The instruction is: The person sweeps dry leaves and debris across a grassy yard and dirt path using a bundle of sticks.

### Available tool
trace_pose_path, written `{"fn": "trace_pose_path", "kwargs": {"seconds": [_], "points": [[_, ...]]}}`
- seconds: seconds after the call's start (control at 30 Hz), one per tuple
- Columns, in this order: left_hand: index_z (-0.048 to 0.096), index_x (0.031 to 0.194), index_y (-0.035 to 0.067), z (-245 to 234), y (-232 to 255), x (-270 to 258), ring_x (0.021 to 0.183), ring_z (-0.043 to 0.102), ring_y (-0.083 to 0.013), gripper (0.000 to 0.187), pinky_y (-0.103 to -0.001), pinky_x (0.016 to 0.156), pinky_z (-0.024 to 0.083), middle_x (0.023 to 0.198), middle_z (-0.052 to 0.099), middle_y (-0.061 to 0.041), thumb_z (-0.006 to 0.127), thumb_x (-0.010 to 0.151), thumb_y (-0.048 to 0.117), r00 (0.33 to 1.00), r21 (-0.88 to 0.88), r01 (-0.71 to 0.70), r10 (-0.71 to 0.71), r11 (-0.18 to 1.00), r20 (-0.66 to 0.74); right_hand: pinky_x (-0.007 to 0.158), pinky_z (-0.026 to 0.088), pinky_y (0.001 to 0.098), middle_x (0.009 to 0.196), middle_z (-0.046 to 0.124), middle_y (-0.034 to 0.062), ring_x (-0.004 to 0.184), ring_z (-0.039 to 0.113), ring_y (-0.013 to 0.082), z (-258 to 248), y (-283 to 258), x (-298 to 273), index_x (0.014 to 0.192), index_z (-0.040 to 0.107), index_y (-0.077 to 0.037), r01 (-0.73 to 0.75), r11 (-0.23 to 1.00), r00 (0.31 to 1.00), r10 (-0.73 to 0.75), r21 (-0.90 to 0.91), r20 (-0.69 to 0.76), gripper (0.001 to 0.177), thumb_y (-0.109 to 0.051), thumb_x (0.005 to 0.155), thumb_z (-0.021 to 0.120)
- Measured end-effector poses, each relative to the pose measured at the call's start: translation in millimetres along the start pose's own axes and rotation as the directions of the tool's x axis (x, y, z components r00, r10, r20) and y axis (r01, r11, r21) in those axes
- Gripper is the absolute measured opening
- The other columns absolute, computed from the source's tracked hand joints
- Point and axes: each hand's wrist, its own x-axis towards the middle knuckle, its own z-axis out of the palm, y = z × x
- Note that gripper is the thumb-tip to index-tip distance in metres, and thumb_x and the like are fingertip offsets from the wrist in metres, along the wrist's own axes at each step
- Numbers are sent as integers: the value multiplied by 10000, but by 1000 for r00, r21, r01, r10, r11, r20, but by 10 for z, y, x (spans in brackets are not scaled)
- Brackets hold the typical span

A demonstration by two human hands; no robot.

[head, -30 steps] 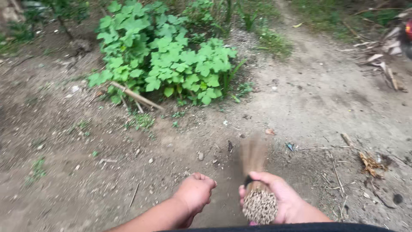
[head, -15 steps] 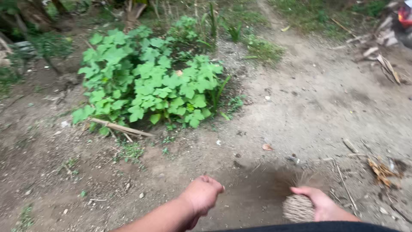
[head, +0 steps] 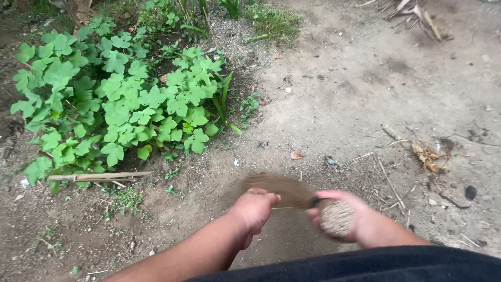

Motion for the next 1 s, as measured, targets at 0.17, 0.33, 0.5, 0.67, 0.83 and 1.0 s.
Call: {"fn": "trace_pose_path", "kwargs": {"seconds": [0.17, 0.33, 0.5, 0.67, 0.83, 1.0], "points": [[573, 1339, 186, -47, 122, 107, 1206, 598, -264, 497, -442, 952, 505, 1348, 636, -73, 646, 892, 390, 1000, 1, 2, -2, 1000, 15, 666, 613, 431, 867, 670, 98, 725, 677, 288, -466, -584, -140, 1084, 592, -86, 220, 966, 924, -161, 137, -347, 247, -253, 921, 671], [523, 1384, 230, -38, 264, 248, 1185, 594, -263, 538, -493, 981, 526, 1349, 596, -76, 619, 905, 456, 995, -102, 77, -70, 992, 68, 724, 591, 532, 833, 670, 144, 753, 667, 349, 401, -353, -268, 981, 588, -83, 152, 988, 978, -147, 23, -145, 205, -240, 883, 674], [566, 1372, 201, 106, 609, 573, 1152, 607, -331, 649, -514, 918, 485, 1372, 630, -160, 500, 884, 623, 923, -244, 188, -85, 951, 376, 647, 608, 495, 818, 707, 218, 693, 695, 376, 1012, -237, -71, 965, 654, -5, -25, 996, 961, 48, -89, 273, 335, -303, 812, 657], [516, 1470, 199, -242, 1000, 1077, 1284, 480, -315, 758, -568, 994, 412, 1490, 496, -93, 477, 869, 661, 855, -54, 188, -137, 981, 500, 587, 603, 395, 791, 690, 161, 662, 687, 286, 724, -794, 293, 953, 631, -18, -178, 980, 934, 139, 92, 330, 334, -334, 856, 676], [346, 1551, 279, -624, 1433, 1412, 1384, 489, -284, 786, -525, 1078, 440, 1538, 482, -109, 623, 880, 579, 893, 0, 49, -44, 999, 448, 587, 579, 441, 745, 641, 122, 652, 651, 307, 658, -1299, 564, 916, 579, -81, 179, 975, 972, -155, 131, -176, 227, -284, 890, 677], [437, 1524, 292, -1285, 1622, 1732, 1331, 535, -279, 720, -506, 1060, 449, 1477, 550, -103, 621, 872, 534, 934, -20, 122, -108, 992, 341, 621, 596, 464, 781, 653, 122, 667, 665, 321, 1772, -1174, 436, 1001, 571, -64, 263, 957, 935, -222, 122, -275, 208, -240, 919, 645]]}}
